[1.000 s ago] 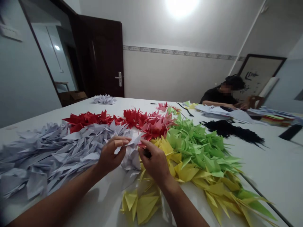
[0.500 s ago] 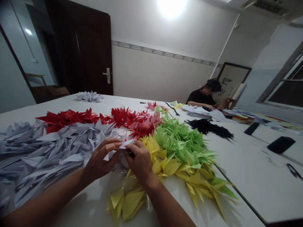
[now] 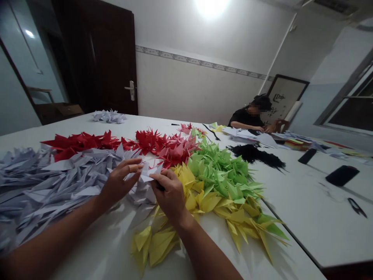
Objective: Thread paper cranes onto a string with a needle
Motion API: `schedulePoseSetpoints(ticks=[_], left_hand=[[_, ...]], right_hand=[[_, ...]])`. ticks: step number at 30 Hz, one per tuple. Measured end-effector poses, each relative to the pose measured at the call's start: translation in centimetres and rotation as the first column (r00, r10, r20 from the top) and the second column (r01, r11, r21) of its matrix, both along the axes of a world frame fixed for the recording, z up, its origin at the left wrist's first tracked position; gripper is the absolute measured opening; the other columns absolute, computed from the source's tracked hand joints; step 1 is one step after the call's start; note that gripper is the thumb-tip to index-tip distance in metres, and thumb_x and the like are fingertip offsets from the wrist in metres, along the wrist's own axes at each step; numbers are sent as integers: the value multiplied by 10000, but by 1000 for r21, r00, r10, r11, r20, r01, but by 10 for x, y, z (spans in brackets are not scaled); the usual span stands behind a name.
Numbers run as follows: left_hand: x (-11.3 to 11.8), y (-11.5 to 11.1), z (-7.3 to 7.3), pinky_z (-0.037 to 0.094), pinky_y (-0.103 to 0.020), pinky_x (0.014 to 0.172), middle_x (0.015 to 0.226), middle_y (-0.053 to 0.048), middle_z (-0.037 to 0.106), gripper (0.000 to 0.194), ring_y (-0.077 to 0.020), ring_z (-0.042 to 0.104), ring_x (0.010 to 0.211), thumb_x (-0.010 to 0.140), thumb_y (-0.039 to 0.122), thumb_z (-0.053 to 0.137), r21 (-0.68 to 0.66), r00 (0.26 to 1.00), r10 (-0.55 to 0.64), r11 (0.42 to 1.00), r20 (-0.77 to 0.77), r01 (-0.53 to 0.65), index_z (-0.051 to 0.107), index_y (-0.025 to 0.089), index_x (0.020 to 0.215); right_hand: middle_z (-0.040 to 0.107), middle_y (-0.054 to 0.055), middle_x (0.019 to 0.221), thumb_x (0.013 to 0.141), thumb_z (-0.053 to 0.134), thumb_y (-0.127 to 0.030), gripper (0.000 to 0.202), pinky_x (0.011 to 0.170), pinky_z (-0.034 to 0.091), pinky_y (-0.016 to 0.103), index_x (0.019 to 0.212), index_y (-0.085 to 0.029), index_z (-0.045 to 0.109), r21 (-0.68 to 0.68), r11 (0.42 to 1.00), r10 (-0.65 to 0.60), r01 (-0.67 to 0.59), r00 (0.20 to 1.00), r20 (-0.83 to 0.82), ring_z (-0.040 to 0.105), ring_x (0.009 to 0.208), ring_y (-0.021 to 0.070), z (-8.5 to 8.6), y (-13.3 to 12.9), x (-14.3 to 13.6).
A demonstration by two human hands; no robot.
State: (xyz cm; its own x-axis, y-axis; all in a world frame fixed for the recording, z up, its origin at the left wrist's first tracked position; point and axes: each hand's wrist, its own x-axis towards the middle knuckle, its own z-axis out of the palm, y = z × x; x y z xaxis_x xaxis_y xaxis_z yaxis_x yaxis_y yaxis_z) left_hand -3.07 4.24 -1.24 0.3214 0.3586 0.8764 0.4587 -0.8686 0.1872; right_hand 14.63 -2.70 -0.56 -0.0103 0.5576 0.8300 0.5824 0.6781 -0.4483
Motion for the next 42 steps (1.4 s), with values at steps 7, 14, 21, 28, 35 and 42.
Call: schedulePoseSetpoints(ticks=[7,14,21,28,35,42], left_hand=[[-1,-6,8,536,-301,785,959,-73,669,130,-171,643,893,821,231,581,-261,958,-53,957,282,130,624,161,921],[19,-27,10,510,-217,694,964,-63,654,438,-137,639,833,781,248,659,-470,717,-426,551,551,689,493,206,1184],[21,-25,4,471,-186,686,864,-18,638,562,-94,604,750,786,235,645,-474,735,-366,583,571,659,404,233,1294],[11,-16,-3,479,-197,711,952,-42,607,520,-81,564,741,802,126,543,-372,892,-233,846,387,382,437,212,1304],[7,-17,1,512,-233,751,1020,-61,643,520,-111,608,801,779,95,520,-310,950,-201,911,240,272,465,211,1283],[14,-31,8,512,-284,846,1096,-89,662,417,-172,635,946,767,90,546,-320,948,-267,895,174,311,570,212,1165]], right_hand=[[609,49,805,818,571,-132,198,660,507,246,939,-193,716,49,997,-59,60,998,-21,596,723,130,6,-2,4],[609,48,827,842,558,-147,200,683,506,239,956,-209,711,102,994,30,-32,999,17,610,761,132,6,-8,-1],[646,61,848,838,593,-244,175,700,497,266,972,-180,686,-46,995,90,-88,995,48,615,771,152,5,-6,3],[643,77,941,887,455,-356,352,782,498,307,1128,-162,621,-316,937,141,-147,989,-43,612,877,187,17,-12,4],[667,123,1111,907,443,-351,449,850,496,356,1301,-153,525,-282,958,68,-40,994,88,643,962,217,6,-10,1],[677,75,789,914,461,-285,234,650,508,303,889,-186,672,-77,993,-69,90,969,238,634,711,189,3,-4,4]])
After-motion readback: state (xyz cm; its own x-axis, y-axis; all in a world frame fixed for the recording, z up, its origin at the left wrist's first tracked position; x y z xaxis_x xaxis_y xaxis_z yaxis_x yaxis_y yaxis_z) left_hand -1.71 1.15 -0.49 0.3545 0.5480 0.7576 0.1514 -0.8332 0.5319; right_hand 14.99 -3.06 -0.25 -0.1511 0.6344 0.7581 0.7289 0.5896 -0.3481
